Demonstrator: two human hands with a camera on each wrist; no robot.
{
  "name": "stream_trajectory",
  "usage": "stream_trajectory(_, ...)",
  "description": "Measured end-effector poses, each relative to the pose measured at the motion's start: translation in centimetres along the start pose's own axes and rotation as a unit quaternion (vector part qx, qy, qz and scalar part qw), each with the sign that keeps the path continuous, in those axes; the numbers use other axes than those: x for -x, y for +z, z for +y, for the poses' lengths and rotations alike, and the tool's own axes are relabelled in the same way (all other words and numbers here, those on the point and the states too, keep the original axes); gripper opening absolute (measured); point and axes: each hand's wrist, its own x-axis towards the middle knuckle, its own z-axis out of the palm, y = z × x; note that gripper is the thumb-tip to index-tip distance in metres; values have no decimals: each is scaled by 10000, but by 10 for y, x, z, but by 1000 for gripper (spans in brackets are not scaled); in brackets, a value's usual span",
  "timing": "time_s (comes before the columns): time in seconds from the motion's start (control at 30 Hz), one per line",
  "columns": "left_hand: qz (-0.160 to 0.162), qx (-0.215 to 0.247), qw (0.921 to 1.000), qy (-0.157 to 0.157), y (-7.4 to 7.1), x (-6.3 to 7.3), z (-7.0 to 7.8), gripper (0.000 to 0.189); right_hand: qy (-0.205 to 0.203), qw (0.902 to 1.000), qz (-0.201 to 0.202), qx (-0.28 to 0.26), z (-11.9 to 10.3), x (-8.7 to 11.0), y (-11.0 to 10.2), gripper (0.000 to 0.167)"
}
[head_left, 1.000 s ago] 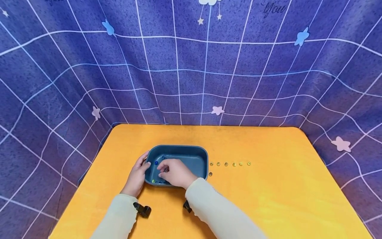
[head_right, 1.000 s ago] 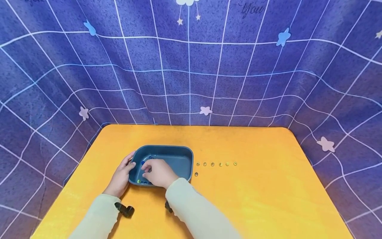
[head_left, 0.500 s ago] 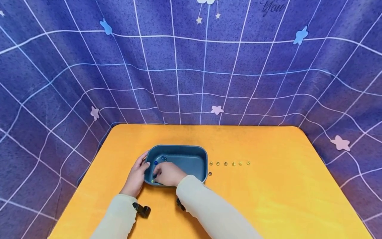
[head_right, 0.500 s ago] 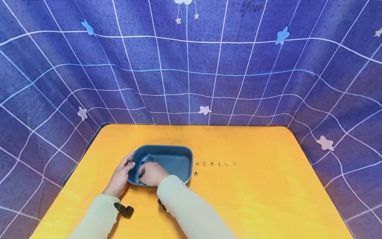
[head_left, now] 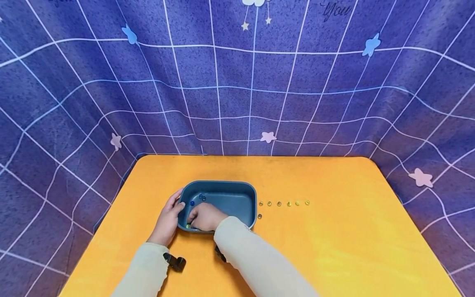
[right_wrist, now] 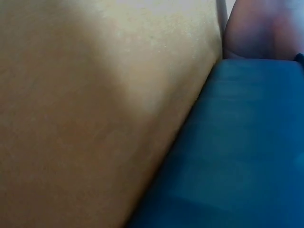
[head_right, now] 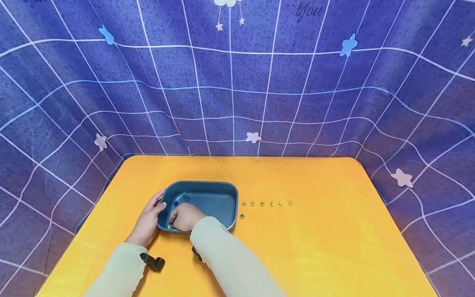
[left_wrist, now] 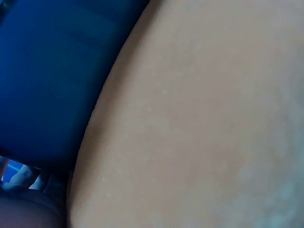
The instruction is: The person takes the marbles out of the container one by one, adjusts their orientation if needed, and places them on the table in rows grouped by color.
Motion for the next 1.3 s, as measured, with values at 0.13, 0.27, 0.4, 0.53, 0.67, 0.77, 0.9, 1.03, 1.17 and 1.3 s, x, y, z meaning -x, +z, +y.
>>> stream_trajectory(0.13,-18,9,10000,-30,-1,0,-1,53,118,9999,-45,68,0,-1,2,17)
stream_trajectory(0.27,0,12,10000,-10,-1,-1,-1,53,120,9998,-58,172,1,-2,3,21)
stream_trajectory(0.4,26,-6,10000,6,-1,-2,-2,53,16,9998,-94,175,0,-2,2,21)
stream_trajectory(0.53,27,-57,10000,37,-1,-1,-4,54,10,9997,-156,171,-1,-2,2,20)
stream_trajectory(0.67,40,-64,10000,48,-1,-1,-5,54,84,9997,-166,184,0,-3,2,19)
stream_trajectory(0.77,42,-27,10000,16,-2,-2,-5,53,78,9997,-157,185,0,-3,2,21)
stream_trajectory(0.9,39,2,10000,42,-3,-3,-4,54,-41,9999,-23,156,-1,-4,0,21)
stream_trajectory(1.03,27,6,10000,24,-3,-3,-4,53,-44,9995,200,241,-2,-2,0,20)
stream_trajectory(1.17,-18,35,10000,-18,-2,-3,-6,54,69,9989,360,293,0,5,-4,19)
stream_trajectory(1.3,41,-35,10000,-31,-2,-3,-5,53,27,9987,498,55,3,15,-13,11)
